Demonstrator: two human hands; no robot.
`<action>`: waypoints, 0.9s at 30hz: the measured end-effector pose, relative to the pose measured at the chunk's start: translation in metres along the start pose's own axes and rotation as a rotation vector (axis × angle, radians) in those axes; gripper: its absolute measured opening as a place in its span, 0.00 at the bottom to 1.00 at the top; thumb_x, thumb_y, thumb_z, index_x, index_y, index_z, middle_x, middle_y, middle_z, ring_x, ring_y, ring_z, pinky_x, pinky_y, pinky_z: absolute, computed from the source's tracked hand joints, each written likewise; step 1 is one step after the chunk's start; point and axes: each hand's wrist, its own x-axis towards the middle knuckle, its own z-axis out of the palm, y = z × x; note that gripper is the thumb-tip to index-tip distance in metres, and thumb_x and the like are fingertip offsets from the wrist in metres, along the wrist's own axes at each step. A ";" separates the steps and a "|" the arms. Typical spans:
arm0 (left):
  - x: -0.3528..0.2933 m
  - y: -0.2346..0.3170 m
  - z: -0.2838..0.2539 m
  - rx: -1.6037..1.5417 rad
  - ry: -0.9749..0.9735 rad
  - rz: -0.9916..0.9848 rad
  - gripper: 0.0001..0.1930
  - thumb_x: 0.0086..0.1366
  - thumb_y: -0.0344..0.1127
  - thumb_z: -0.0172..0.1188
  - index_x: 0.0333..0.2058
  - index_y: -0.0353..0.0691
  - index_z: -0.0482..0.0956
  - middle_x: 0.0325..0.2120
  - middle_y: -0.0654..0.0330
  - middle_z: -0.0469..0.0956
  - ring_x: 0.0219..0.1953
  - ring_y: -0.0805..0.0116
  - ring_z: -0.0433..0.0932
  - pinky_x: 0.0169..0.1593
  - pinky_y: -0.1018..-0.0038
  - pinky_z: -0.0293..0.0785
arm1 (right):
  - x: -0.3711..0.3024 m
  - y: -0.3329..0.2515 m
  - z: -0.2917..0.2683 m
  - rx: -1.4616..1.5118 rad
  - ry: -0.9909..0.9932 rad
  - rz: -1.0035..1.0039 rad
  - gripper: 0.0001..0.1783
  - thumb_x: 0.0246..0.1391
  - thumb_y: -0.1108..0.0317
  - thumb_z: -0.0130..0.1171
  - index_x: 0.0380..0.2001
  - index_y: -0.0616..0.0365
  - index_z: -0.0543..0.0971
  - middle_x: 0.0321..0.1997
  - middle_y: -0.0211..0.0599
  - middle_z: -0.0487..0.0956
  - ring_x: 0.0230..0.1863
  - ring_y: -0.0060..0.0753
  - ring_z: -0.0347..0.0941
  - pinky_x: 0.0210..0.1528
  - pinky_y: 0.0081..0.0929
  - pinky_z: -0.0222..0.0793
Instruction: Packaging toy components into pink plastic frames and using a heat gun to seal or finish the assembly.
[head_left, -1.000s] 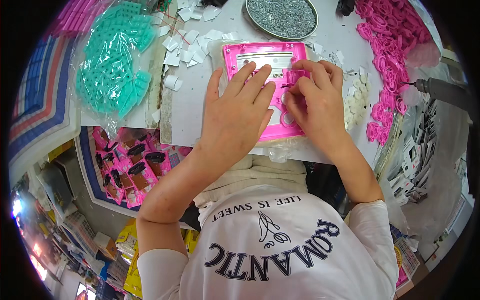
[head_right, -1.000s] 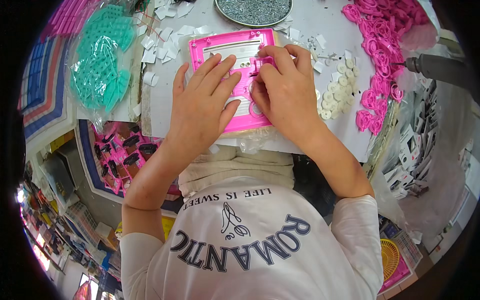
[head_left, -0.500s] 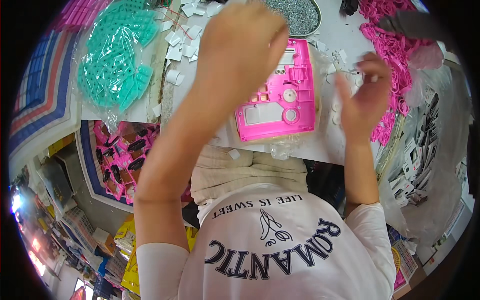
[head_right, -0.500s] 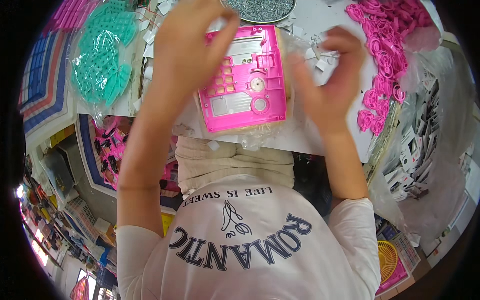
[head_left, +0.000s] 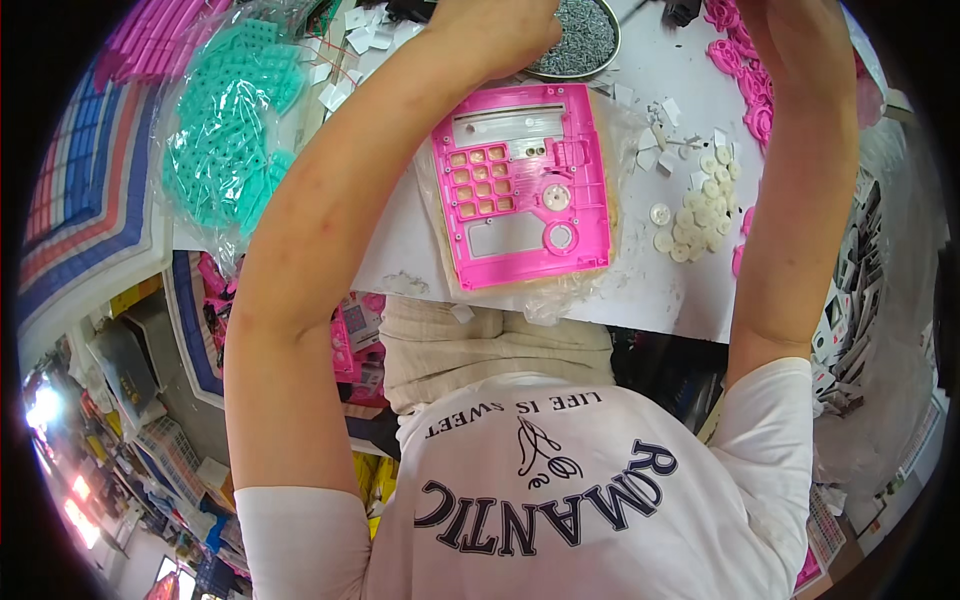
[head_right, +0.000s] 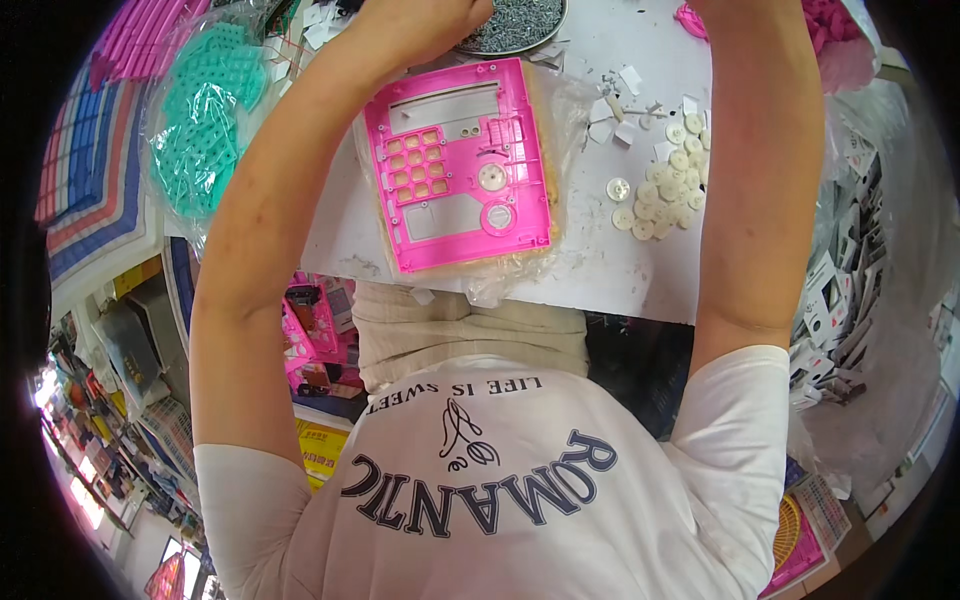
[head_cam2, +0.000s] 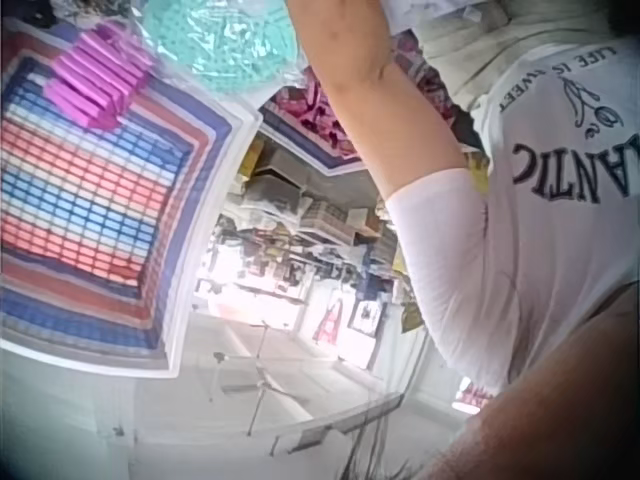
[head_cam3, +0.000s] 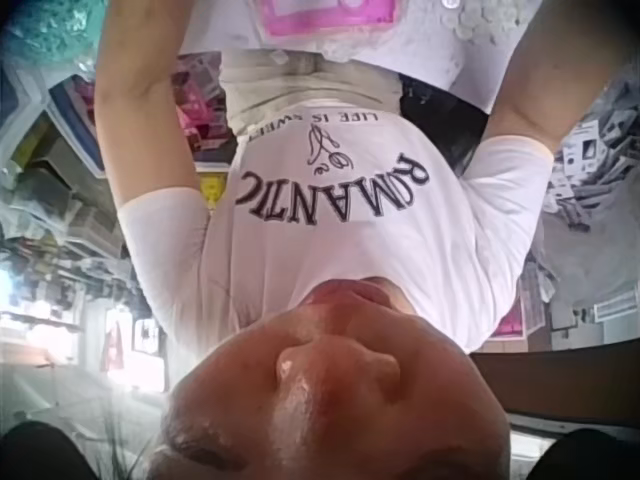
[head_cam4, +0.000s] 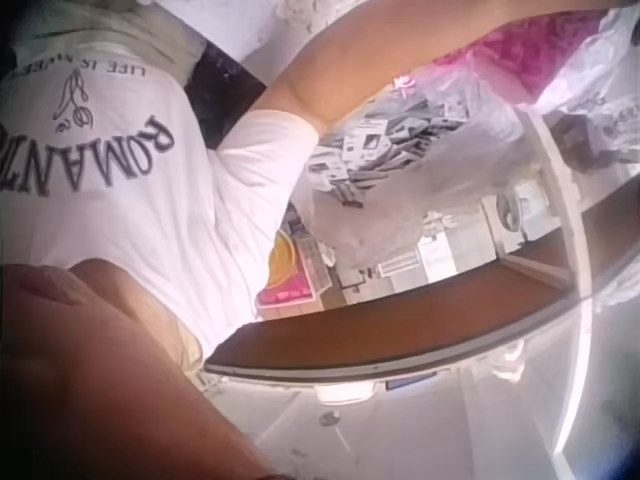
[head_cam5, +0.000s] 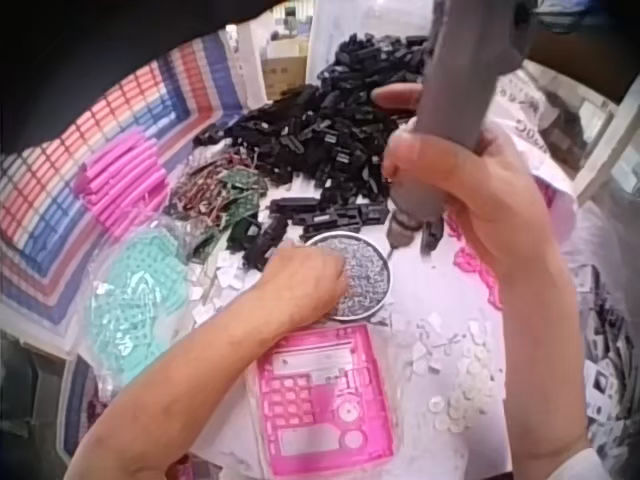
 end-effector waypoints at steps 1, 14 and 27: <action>-0.010 -0.001 -0.014 -0.063 -0.054 -0.004 0.11 0.62 0.43 0.58 0.33 0.44 0.85 0.34 0.51 0.86 0.40 0.51 0.85 0.49 0.41 0.71 | -0.009 -0.013 0.006 0.015 -0.004 0.030 0.31 0.57 0.67 0.68 0.62 0.63 0.71 0.39 0.36 0.82 0.38 0.25 0.78 0.38 0.20 0.73; -0.173 0.088 -0.024 -0.579 0.306 0.147 0.08 0.56 0.34 0.70 0.35 0.51 0.83 0.34 0.71 0.81 0.34 0.71 0.75 0.49 0.64 0.60 | -0.134 -0.025 0.064 0.642 -0.014 0.067 0.46 0.63 0.44 0.63 0.75 0.45 0.54 0.26 0.23 0.74 0.26 0.22 0.68 0.30 0.24 0.71; -0.175 0.092 -0.019 -0.544 0.380 0.091 0.11 0.52 0.38 0.73 0.34 0.48 0.82 0.34 0.69 0.80 0.37 0.66 0.76 0.51 0.61 0.60 | -0.132 -0.030 0.076 0.430 0.037 0.110 0.39 0.64 0.48 0.63 0.71 0.47 0.60 0.20 0.22 0.70 0.20 0.22 0.64 0.26 0.26 0.67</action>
